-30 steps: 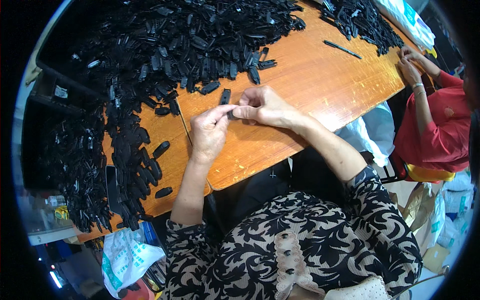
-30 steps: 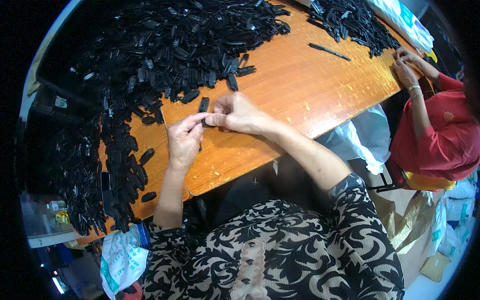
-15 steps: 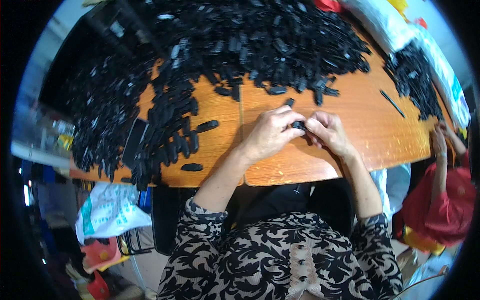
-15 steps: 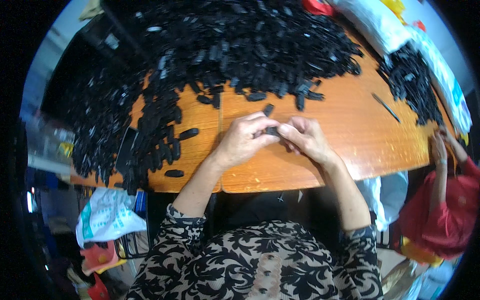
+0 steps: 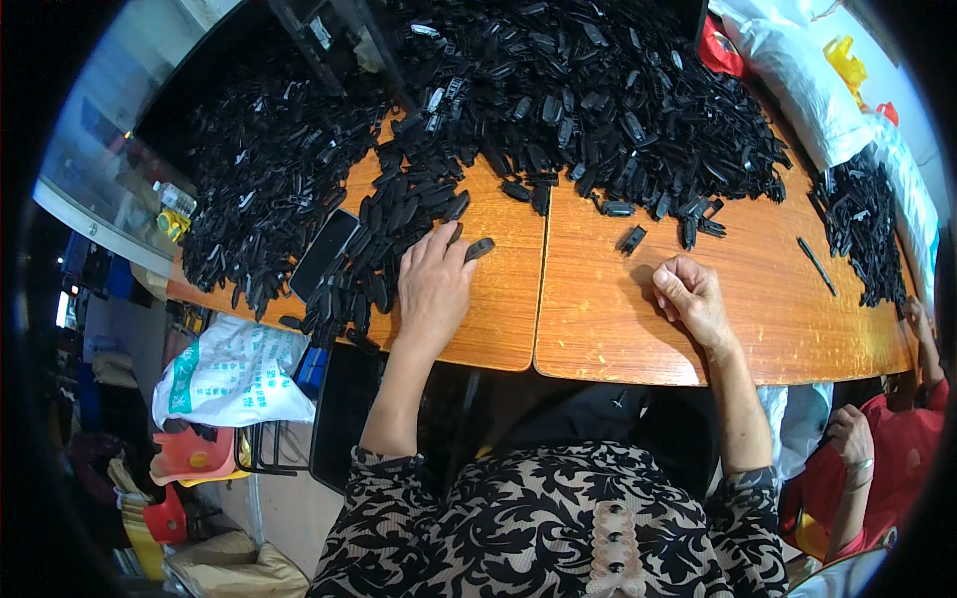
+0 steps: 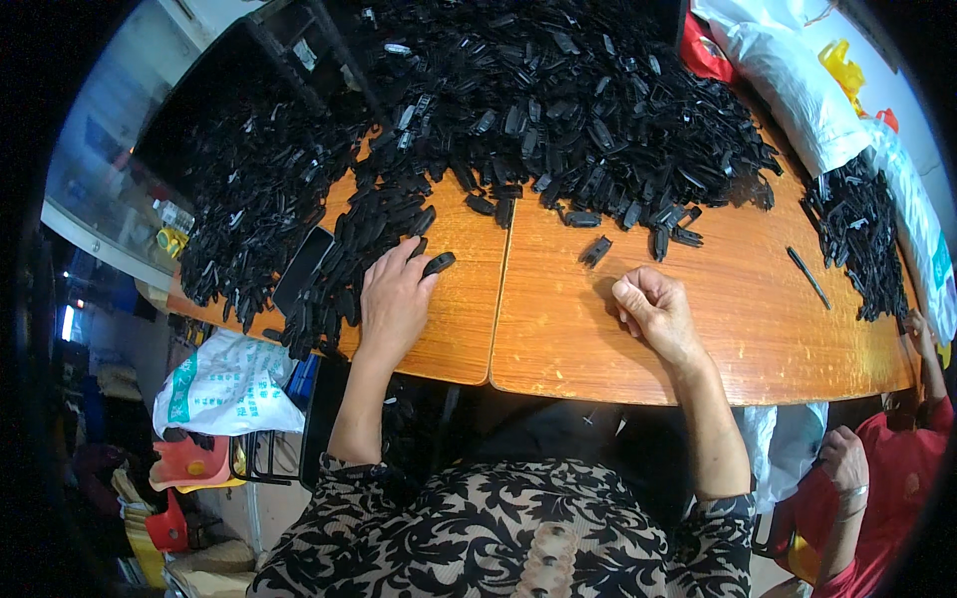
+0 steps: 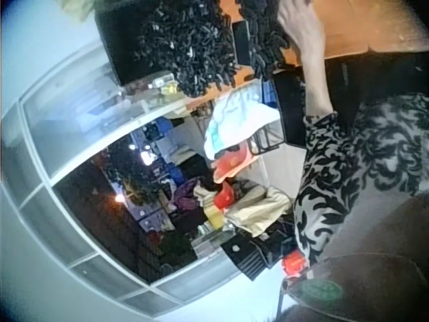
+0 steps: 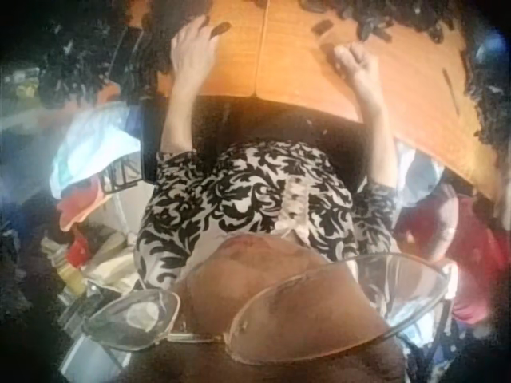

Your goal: The person assembles small plastic components by hand, picking pieces from the table, fitting them together, and placing the assembled parts on the table.

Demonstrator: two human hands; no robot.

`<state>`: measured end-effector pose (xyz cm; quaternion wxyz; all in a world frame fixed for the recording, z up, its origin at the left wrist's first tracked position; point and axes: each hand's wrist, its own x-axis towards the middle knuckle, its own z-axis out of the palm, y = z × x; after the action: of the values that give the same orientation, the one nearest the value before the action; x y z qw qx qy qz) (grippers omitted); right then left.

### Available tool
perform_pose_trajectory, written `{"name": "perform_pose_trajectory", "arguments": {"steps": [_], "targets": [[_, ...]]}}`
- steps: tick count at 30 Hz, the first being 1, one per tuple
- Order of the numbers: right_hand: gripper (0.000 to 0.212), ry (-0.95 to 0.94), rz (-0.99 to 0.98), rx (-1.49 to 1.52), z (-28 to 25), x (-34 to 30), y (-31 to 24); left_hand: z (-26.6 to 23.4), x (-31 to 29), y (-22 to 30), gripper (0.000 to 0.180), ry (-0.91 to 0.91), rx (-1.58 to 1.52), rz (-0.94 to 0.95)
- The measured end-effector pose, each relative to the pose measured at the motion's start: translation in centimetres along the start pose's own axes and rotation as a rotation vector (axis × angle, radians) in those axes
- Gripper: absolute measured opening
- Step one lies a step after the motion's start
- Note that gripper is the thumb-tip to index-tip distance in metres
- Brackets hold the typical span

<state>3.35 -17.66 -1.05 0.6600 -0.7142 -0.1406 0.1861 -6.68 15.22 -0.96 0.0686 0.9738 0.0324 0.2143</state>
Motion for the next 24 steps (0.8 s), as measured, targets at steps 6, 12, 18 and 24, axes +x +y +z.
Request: {"name": "perform_pose_trajectory", "arguments": {"steps": [6,12,18,24], "targets": [[0.023,0.013,0.018,-0.027,-0.1,0.0,0.2,-1.2,-1.1,-1.7,0.032,-0.039,0.021,-0.069],[0.023,0.001,-0.007,-0.038,-0.5,0.0,0.6,-1.0,2.4,0.8,0.054,0.107,0.112,-0.072],[0.023,0.002,-0.003,0.009,0.2,-0.1,0.4,3.6,5.3,0.1,0.058,-0.004,0.122,-0.157],[0.021,0.003,-0.001,0.001,-0.5,0.0,0.9,3.0,3.5,-1.1,0.048,-0.112,0.122,-0.188]]}}
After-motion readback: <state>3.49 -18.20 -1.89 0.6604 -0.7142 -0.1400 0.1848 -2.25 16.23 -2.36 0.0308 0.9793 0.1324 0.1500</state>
